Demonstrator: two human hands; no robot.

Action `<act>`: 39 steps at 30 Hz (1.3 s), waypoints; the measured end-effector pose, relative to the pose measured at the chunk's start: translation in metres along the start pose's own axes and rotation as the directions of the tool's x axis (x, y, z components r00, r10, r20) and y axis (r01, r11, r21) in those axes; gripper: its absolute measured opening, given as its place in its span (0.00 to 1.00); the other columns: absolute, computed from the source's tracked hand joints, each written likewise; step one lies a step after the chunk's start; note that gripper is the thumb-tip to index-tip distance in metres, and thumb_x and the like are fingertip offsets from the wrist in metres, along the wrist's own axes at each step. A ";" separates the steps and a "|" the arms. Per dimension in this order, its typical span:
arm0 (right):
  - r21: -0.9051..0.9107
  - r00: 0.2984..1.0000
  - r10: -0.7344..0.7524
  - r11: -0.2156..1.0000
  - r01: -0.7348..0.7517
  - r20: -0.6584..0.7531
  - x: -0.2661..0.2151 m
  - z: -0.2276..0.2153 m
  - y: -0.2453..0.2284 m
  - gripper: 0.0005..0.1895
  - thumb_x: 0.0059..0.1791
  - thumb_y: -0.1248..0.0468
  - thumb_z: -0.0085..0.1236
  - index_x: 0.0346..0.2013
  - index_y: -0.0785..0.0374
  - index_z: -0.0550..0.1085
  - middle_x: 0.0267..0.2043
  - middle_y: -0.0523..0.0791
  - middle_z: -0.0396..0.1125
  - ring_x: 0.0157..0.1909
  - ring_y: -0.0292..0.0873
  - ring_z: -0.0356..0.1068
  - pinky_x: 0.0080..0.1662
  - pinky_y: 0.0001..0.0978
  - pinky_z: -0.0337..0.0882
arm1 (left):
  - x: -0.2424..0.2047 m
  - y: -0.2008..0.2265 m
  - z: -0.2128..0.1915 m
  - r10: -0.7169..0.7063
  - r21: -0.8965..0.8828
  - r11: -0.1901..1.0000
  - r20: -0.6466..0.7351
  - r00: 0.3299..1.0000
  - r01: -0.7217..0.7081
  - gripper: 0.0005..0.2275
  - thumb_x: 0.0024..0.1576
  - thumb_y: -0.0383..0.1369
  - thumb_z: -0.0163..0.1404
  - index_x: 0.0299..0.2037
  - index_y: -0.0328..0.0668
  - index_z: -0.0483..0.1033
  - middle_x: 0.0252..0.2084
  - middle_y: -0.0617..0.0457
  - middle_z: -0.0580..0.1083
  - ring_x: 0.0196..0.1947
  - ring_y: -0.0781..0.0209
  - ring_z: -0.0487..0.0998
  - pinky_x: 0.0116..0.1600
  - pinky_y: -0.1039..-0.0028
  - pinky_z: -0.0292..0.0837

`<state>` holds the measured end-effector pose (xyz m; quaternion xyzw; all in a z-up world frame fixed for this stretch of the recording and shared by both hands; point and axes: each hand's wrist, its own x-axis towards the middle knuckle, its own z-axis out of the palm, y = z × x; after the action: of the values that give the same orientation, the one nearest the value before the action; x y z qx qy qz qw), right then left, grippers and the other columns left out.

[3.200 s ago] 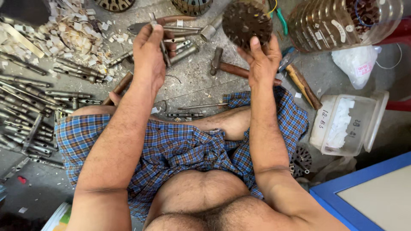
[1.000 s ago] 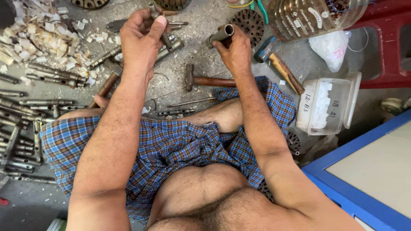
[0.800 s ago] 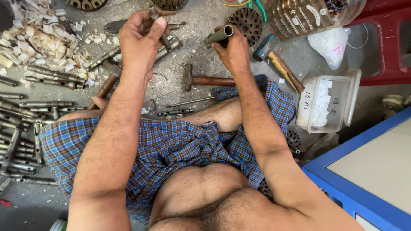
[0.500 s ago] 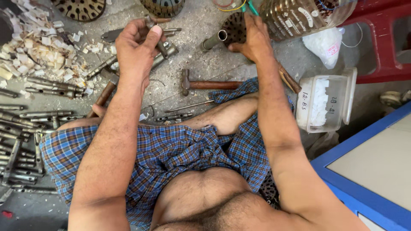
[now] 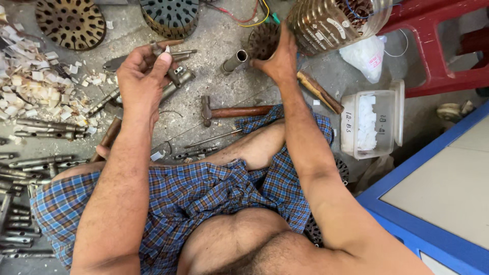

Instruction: The person sits on the floor and assembles motor components. They pick up a cylindrical metal part and a circular stator, then use a hammer to tap the metal part into the stator. The person repeats this process with another set of parts.

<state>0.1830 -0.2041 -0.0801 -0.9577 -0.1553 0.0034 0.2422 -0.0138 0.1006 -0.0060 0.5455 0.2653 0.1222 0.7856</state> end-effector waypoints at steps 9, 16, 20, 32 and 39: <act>0.333 0.889 -0.402 0.825 0.456 -0.220 -0.039 -0.095 -0.081 0.76 0.35 0.57 0.86 0.78 0.59 0.35 0.79 0.55 0.50 0.79 0.52 0.56 0.80 0.43 0.58 | 0.000 -0.005 0.001 0.016 0.055 0.998 -0.017 1.000 -0.015 0.09 0.64 0.26 0.56 0.52 0.35 0.77 0.42 0.54 0.80 0.39 0.69 0.82 0.35 0.84 0.74; 0.261 0.853 -0.519 0.818 0.513 -0.052 -0.045 -0.094 -0.111 0.79 0.31 0.53 0.85 0.81 0.60 0.36 0.76 0.53 0.55 0.77 0.54 0.57 0.76 0.46 0.59 | 0.000 -0.009 -0.001 0.004 0.043 0.999 -0.051 0.999 -0.002 0.11 0.63 0.26 0.56 0.54 0.35 0.76 0.43 0.54 0.80 0.39 0.69 0.82 0.35 0.84 0.74; 0.214 0.856 -0.516 0.836 0.506 -0.007 -0.041 -0.086 -0.106 0.81 0.28 0.53 0.86 0.80 0.58 0.36 0.78 0.51 0.56 0.78 0.56 0.55 0.76 0.49 0.60 | 0.003 -0.007 0.001 -0.055 0.045 0.997 -0.068 0.996 0.058 0.10 0.62 0.25 0.56 0.53 0.36 0.76 0.44 0.53 0.80 0.40 0.68 0.84 0.37 0.83 0.79; 0.219 0.850 -0.521 0.841 0.495 0.080 -0.042 -0.082 -0.108 0.80 0.29 0.52 0.86 0.80 0.57 0.36 0.78 0.51 0.56 0.77 0.58 0.56 0.76 0.50 0.59 | 0.002 -0.007 0.001 -0.011 0.019 1.000 -0.028 1.000 0.012 0.10 0.63 0.24 0.56 0.53 0.34 0.76 0.43 0.51 0.79 0.40 0.67 0.83 0.40 0.81 0.81; 0.220 0.854 -0.513 0.845 0.487 0.082 -0.040 -0.082 -0.109 0.81 0.28 0.52 0.86 0.80 0.57 0.36 0.78 0.50 0.56 0.77 0.58 0.56 0.76 0.49 0.60 | 0.001 -0.005 0.002 -0.023 0.062 0.998 -0.039 0.999 0.025 0.10 0.63 0.26 0.56 0.53 0.36 0.76 0.42 0.53 0.80 0.40 0.68 0.84 0.38 0.82 0.80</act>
<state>0.1189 -0.1630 0.0408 -0.8536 -0.4152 0.0211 0.3139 -0.0125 0.0980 -0.0101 0.5641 0.2906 0.1147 0.7643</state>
